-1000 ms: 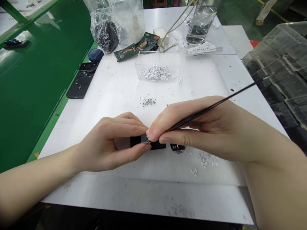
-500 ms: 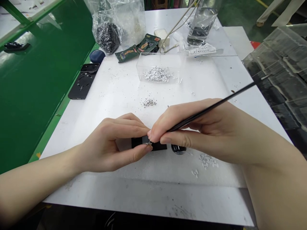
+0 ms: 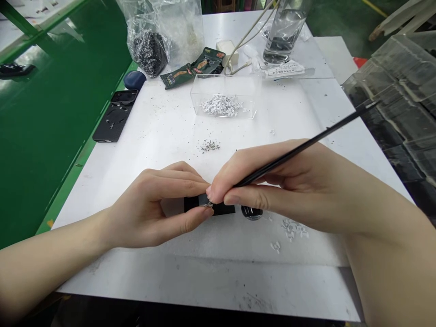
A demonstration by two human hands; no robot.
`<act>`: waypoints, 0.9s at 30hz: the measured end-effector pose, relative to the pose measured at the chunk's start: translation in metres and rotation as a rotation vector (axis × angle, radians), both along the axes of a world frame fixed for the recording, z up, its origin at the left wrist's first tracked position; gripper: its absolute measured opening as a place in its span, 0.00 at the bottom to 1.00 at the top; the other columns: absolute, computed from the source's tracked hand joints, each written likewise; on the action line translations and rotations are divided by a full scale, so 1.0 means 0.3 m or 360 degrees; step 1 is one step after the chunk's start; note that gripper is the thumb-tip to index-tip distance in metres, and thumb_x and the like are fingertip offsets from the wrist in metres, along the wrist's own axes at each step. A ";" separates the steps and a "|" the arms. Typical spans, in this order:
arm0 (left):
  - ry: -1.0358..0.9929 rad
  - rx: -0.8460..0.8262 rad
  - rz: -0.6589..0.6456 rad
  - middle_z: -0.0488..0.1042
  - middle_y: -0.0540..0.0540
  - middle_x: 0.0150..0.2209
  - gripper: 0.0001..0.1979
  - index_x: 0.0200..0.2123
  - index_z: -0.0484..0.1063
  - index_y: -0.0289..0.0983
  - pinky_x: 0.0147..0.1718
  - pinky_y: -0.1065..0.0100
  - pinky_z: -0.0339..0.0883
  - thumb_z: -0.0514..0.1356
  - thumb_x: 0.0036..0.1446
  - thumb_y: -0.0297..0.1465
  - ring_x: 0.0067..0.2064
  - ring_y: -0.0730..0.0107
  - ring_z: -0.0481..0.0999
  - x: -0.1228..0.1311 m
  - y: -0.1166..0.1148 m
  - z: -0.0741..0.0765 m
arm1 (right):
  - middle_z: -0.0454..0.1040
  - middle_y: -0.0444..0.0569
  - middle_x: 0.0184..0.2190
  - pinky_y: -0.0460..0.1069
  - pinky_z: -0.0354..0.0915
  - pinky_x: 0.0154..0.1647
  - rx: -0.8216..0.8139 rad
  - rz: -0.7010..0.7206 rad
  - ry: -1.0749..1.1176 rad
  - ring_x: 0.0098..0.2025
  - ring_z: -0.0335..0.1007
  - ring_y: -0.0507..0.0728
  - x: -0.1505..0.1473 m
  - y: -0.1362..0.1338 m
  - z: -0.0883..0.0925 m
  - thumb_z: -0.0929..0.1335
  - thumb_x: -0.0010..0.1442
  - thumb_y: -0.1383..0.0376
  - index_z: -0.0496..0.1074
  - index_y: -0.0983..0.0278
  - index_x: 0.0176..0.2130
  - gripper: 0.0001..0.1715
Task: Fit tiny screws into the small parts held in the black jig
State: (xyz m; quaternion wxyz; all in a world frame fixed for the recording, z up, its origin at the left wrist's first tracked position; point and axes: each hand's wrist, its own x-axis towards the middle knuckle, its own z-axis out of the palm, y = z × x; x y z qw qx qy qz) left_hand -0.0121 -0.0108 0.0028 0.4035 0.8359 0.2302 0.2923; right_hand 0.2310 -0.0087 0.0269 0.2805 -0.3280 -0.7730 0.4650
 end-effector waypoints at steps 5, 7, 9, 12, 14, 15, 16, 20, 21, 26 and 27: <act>-0.0001 -0.0013 0.0005 0.81 0.40 0.32 0.06 0.36 0.78 0.27 0.42 0.64 0.70 0.62 0.62 0.26 0.33 0.68 0.80 -0.001 -0.003 0.000 | 0.83 0.43 0.38 0.49 0.76 0.35 -0.0001 -0.0001 0.0000 0.42 0.80 0.59 0.001 0.002 0.000 0.71 0.61 0.68 0.80 0.51 0.41 0.11; -0.0002 -0.0023 0.0003 0.82 0.41 0.32 0.06 0.35 0.77 0.28 0.42 0.64 0.71 0.61 0.62 0.26 0.33 0.68 0.80 0.001 -0.004 0.000 | 0.83 0.43 0.39 0.49 0.77 0.35 0.0017 -0.0001 -0.0011 0.42 0.80 0.59 0.002 0.001 0.001 0.72 0.61 0.68 0.80 0.50 0.41 0.12; -0.0007 -0.0027 0.0006 0.82 0.42 0.33 0.06 0.33 0.76 0.31 0.42 0.65 0.71 0.61 0.62 0.27 0.34 0.69 0.80 0.002 -0.004 0.000 | 0.83 0.43 0.39 0.49 0.77 0.36 0.0030 -0.0012 -0.0019 0.42 0.80 0.59 0.002 -0.001 0.001 0.72 0.61 0.67 0.80 0.50 0.41 0.11; -0.0003 -0.0027 0.0032 0.82 0.44 0.33 0.07 0.31 0.75 0.33 0.42 0.66 0.72 0.61 0.62 0.28 0.34 0.70 0.80 0.003 -0.004 0.000 | 0.83 0.43 0.38 0.49 0.77 0.36 0.0019 -0.0028 -0.0015 0.42 0.80 0.59 -0.003 -0.002 -0.002 0.71 0.61 0.67 0.80 0.50 0.40 0.11; 0.0004 -0.0026 0.0055 0.82 0.45 0.33 0.07 0.30 0.75 0.35 0.42 0.66 0.72 0.61 0.62 0.28 0.33 0.70 0.80 0.003 -0.005 -0.001 | 0.83 0.43 0.38 0.50 0.77 0.36 0.0005 -0.0044 0.0003 0.42 0.81 0.59 -0.006 -0.002 -0.004 0.72 0.61 0.67 0.81 0.50 0.40 0.11; 0.0005 -0.0026 0.0060 0.82 0.46 0.32 0.08 0.30 0.75 0.35 0.42 0.66 0.72 0.61 0.62 0.28 0.33 0.71 0.80 0.003 -0.005 0.000 | 0.83 0.43 0.38 0.50 0.77 0.36 -0.0001 -0.0048 0.0015 0.42 0.81 0.59 -0.007 -0.002 -0.005 0.72 0.61 0.68 0.81 0.50 0.40 0.11; 0.0007 -0.0028 0.0062 0.82 0.46 0.32 0.08 0.29 0.75 0.35 0.42 0.66 0.72 0.61 0.62 0.28 0.33 0.71 0.80 0.004 -0.006 0.000 | 0.83 0.43 0.38 0.50 0.77 0.36 -0.0005 -0.0052 0.0026 0.42 0.81 0.60 -0.007 -0.002 -0.006 0.72 0.60 0.68 0.81 0.50 0.40 0.11; 0.0016 -0.0034 0.0061 0.82 0.46 0.32 0.08 0.30 0.75 0.36 0.43 0.66 0.72 0.60 0.62 0.28 0.34 0.70 0.80 0.004 -0.006 0.002 | 0.83 0.43 0.40 0.49 0.78 0.41 0.0018 -0.0014 0.0009 0.44 0.80 0.59 -0.004 -0.006 -0.004 0.72 0.60 0.69 0.81 0.51 0.41 0.12; 0.0018 -0.0035 0.0058 0.82 0.46 0.32 0.08 0.30 0.75 0.35 0.43 0.66 0.72 0.60 0.62 0.28 0.34 0.70 0.80 0.004 -0.006 0.002 | 0.83 0.43 0.41 0.49 0.78 0.42 0.0033 -0.0002 0.0003 0.44 0.80 0.58 -0.003 -0.007 -0.003 0.72 0.60 0.69 0.80 0.51 0.41 0.13; 0.0006 -0.0038 0.0014 0.82 0.43 0.34 0.06 0.33 0.76 0.33 0.42 0.66 0.71 0.61 0.62 0.27 0.34 0.70 0.80 0.001 -0.002 0.001 | 0.82 0.43 0.41 0.49 0.77 0.45 0.0058 0.0032 0.0009 0.46 0.79 0.59 -0.001 -0.008 -0.007 0.72 0.60 0.71 0.80 0.52 0.42 0.14; 0.0008 -0.0036 0.0011 0.82 0.43 0.35 0.05 0.34 0.76 0.32 0.42 0.66 0.71 0.61 0.62 0.27 0.34 0.70 0.80 0.001 -0.002 0.001 | 0.82 0.43 0.41 0.50 0.77 0.44 0.0047 0.0034 0.0004 0.46 0.79 0.59 0.000 -0.006 -0.007 0.72 0.60 0.71 0.80 0.52 0.42 0.14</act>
